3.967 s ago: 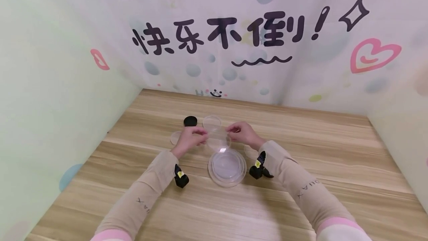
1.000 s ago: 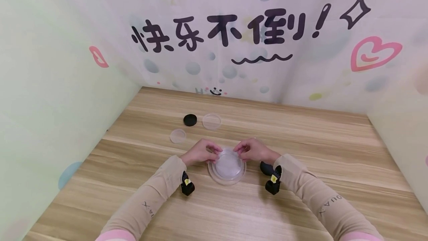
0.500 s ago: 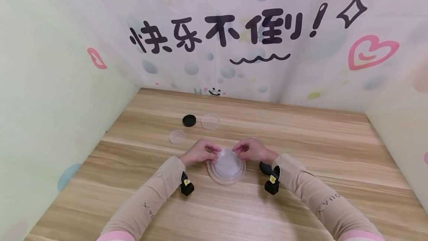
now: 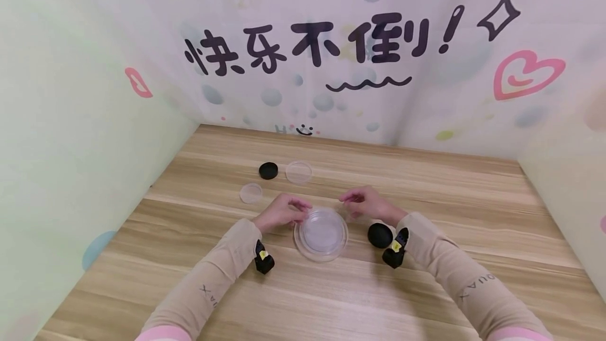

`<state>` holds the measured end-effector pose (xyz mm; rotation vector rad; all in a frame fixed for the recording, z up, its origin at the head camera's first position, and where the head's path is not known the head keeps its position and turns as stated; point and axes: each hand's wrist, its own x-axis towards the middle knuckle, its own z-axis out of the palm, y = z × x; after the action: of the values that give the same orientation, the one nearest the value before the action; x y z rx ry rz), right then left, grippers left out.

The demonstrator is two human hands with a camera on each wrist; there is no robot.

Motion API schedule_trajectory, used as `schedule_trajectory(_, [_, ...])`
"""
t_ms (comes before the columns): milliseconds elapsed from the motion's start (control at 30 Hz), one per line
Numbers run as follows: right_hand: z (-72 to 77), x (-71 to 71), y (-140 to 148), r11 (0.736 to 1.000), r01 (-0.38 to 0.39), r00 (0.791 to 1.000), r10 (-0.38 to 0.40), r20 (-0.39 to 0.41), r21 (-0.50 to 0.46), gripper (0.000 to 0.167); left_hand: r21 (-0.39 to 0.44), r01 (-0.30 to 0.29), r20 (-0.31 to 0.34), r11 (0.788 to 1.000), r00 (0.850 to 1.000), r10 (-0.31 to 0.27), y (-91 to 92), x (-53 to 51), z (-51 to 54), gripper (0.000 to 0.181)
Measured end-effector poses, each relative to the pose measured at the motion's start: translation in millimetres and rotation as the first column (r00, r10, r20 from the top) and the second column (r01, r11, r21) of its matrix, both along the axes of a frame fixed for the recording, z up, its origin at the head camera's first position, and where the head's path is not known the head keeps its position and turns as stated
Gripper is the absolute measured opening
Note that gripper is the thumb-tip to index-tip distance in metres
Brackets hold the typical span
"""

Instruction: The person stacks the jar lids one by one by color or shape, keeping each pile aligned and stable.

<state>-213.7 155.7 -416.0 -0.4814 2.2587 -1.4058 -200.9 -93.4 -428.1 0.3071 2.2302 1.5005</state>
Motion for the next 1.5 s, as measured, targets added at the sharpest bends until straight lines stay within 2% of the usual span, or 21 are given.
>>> schedule_trajectory(233, [1.5,-1.8,13,0.999,0.033,0.999,-0.033,0.007,-0.026,0.026,-0.034,-0.038,-0.020,0.999,0.999,0.038,6.6,-4.7,7.3,0.027])
schedule_trajectory(333, [2.4,-2.8,19,0.998,0.057,0.998,-0.057,-0.019,-0.009,0.025,-0.060,-0.046,-0.039,0.997,0.998,0.043,11.6,-9.3,10.0,0.027])
schedule_trajectory(567, [2.4,-7.2,35,0.993,0.116,0.992,-0.116,-0.054,0.000,0.026,-0.057,-0.001,-0.142,0.998,0.990,-0.008,27.2,-21.9,17.0,0.026])
schedule_trajectory(667, [-0.3,-8.8,42,0.991,0.135,0.989,-0.134,-0.064,0.020,0.026,-0.086,0.026,-0.185,0.996,0.982,-0.042,36.1,-26.5,21.2,0.025])
schedule_trajectory(767, [-4.1,-10.4,49,0.987,0.151,0.986,-0.147,-0.077,0.046,0.025,-0.114,0.041,-0.195,0.993,0.979,-0.063,46.2,-32.1,23.3,0.026])
schedule_trajectory(967, [-11.4,-13.5,58,0.981,0.177,0.980,-0.169,-0.100,0.075,0.025,-0.168,0.049,-0.216,0.985,0.973,-0.085,67.0,-43.5,20.7,0.025])
schedule_trajectory(1100, [-15.9,-14.2,63,0.974,0.211,0.974,-0.202,-0.098,0.086,0.026,-0.166,0.066,-0.207,0.984,0.973,-0.100,79.6,-49.7,17.1,0.025])
schedule_trajectory(1300, [-24.7,-14.7,69,0.970,0.237,0.971,-0.235,-0.032,0.058,0.030,-0.162,0.059,-0.181,0.985,0.980,-0.088,90.5,-55.9,8.8,0.026])
schedule_trajectory(1500, [-31.6,-14.6,69,0.969,0.246,0.969,-0.246,0.008,0.027,0.029,-0.221,0.054,-0.187,0.974,0.978,-0.097,95.5,-58.6,1.0,0.025])
